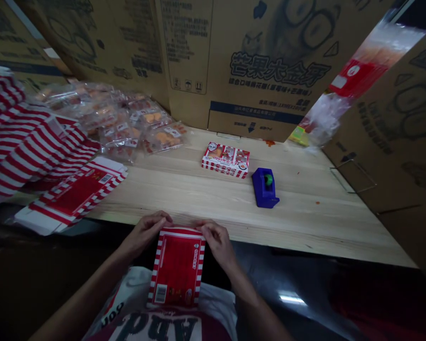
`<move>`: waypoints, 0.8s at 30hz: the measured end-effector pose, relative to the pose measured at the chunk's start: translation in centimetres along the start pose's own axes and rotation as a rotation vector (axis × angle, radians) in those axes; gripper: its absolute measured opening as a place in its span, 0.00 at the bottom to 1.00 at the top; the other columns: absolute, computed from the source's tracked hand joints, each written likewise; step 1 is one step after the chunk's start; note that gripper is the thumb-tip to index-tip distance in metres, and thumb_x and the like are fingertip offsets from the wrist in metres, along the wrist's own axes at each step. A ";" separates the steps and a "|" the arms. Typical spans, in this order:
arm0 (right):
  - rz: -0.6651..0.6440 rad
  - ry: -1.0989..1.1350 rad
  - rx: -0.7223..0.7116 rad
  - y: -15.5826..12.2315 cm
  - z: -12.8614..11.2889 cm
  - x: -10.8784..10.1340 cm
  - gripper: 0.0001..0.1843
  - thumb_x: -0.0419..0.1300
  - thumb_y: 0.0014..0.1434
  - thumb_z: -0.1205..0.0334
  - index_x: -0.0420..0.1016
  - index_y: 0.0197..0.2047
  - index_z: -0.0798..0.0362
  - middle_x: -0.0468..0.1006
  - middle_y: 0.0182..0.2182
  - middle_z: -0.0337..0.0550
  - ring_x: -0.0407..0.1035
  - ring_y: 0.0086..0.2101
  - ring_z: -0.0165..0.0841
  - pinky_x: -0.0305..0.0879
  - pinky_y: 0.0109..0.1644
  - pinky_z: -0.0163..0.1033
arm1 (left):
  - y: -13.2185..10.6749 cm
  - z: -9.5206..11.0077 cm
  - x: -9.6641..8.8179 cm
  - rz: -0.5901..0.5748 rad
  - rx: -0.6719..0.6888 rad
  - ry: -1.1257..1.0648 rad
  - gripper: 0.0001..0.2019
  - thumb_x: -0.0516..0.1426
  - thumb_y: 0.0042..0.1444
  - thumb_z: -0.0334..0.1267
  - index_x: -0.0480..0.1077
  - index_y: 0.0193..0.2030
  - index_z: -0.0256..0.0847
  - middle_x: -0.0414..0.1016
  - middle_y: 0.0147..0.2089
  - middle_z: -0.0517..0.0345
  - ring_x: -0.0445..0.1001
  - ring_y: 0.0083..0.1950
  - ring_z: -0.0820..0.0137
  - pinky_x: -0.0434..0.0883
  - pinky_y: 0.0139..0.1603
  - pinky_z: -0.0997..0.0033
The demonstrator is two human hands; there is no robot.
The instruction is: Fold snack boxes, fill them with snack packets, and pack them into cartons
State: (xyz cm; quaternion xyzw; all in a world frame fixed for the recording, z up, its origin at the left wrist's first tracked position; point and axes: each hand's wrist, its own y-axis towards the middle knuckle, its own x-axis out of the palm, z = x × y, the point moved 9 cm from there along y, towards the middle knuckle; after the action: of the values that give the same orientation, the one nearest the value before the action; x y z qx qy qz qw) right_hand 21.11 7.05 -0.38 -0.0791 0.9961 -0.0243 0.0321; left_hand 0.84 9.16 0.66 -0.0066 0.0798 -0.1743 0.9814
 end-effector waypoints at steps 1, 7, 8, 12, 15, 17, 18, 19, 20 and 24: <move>0.001 -0.014 0.020 0.1 0.0 0.0 0.15 0.61 0.58 0.49 0.77 0.28 0.52 0.80 0.40 0.48 0.73 0.41 0.38 0.68 0.45 0.41 | 0.0 0.1 0.0 0.004 -0.016 0.017 0.13 0.56 0.59 0.41 0.76 0.28 0.37 0.71 0.34 0.55 0.70 0.36 0.70 0.66 0.38 0.71; -0.092 -0.148 0.079 1.7 -1.2 0.4 0.12 0.69 0.48 0.55 0.77 0.33 0.53 0.80 0.31 0.42 0.74 0.33 0.35 0.69 0.38 0.38 | 1.1 1.8 -0.5 -0.032 -0.015 0.197 0.05 0.62 0.48 0.35 0.79 0.31 0.36 0.78 0.30 0.55 0.73 0.33 0.69 0.67 0.38 0.70; -0.115 -0.144 0.088 1.9 -1.6 0.5 0.11 0.69 0.48 0.56 0.78 0.32 0.53 0.80 0.29 0.42 0.73 0.31 0.35 0.68 0.36 0.37 | 1.3 1.9 -0.6 -0.056 -0.040 0.197 0.06 0.62 0.48 0.36 0.79 0.31 0.36 0.78 0.30 0.55 0.73 0.32 0.69 0.67 0.37 0.70; -0.207 -0.103 0.151 2.8 -2.3 0.8 0.12 0.70 0.45 0.56 0.77 0.25 0.55 0.78 0.22 0.39 0.69 0.24 0.30 0.64 0.29 0.34 | 2.3 2.0 -0.5 -0.185 -0.141 0.116 0.10 0.63 0.46 0.40 0.79 0.28 0.33 0.78 0.25 0.55 0.72 0.27 0.70 0.67 0.31 0.73; -0.248 -0.074 0.208 3.2 -2.1 1.0 0.12 0.71 0.44 0.56 0.78 0.24 0.56 0.77 0.20 0.38 0.68 0.22 0.29 0.62 0.27 0.33 | 2.8 2.0 -0.4 -0.262 -0.168 0.089 0.10 0.64 0.46 0.40 0.79 0.27 0.33 0.78 0.24 0.55 0.71 0.25 0.71 0.66 0.29 0.74; -0.270 -0.072 0.228 3.4 -2.0 1.0 0.12 0.71 0.43 0.56 0.78 0.24 0.56 0.78 0.20 0.39 0.68 0.21 0.29 0.63 0.26 0.33 | 2.9 2.0 -0.1 -0.311 -0.175 0.076 0.10 0.64 0.46 0.40 0.80 0.28 0.33 0.78 0.23 0.55 0.71 0.24 0.72 0.66 0.28 0.75; -0.280 -0.075 0.233 3.4 -1.9 1.1 0.12 0.71 0.43 0.56 0.78 0.24 0.56 0.78 0.20 0.39 0.68 0.21 0.29 0.63 0.26 0.33 | 3.0 1.9 0.0 -0.327 -0.173 0.071 0.10 0.63 0.47 0.40 0.79 0.28 0.33 0.78 0.23 0.55 0.70 0.24 0.73 0.65 0.27 0.75; -0.285 -0.085 0.230 3.4 -2.0 1.1 0.12 0.71 0.43 0.56 0.78 0.24 0.56 0.78 0.20 0.39 0.68 0.21 0.29 0.63 0.26 0.33 | 3.0 2.0 0.0 -0.335 -0.162 0.075 0.10 0.63 0.47 0.40 0.79 0.28 0.33 0.78 0.23 0.55 0.70 0.24 0.73 0.65 0.27 0.75; -0.284 -0.104 0.217 3.3 -2.2 1.1 0.12 0.71 0.44 0.56 0.78 0.24 0.56 0.78 0.20 0.39 0.68 0.21 0.29 0.62 0.26 0.33 | 3.0 2.2 0.0 -0.333 -0.136 0.091 0.10 0.63 0.48 0.40 0.79 0.28 0.33 0.78 0.23 0.55 0.71 0.24 0.73 0.66 0.28 0.75; -0.240 -0.251 0.055 2.6 -4.0 1.0 0.10 0.65 0.52 0.58 0.77 0.24 0.55 0.78 0.23 0.40 0.70 0.25 0.30 0.64 0.29 0.33 | 2.3 4.0 -0.3 -0.300 0.062 0.241 0.11 0.59 0.56 0.38 0.78 0.30 0.33 0.79 0.28 0.53 0.73 0.30 0.71 0.67 0.33 0.76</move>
State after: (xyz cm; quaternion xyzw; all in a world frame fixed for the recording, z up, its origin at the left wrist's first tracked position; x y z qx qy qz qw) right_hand 19.50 9.62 3.38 -0.1988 0.9666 -0.0450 0.1552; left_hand 2.01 11.38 4.51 0.0328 0.1895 -0.3204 0.9275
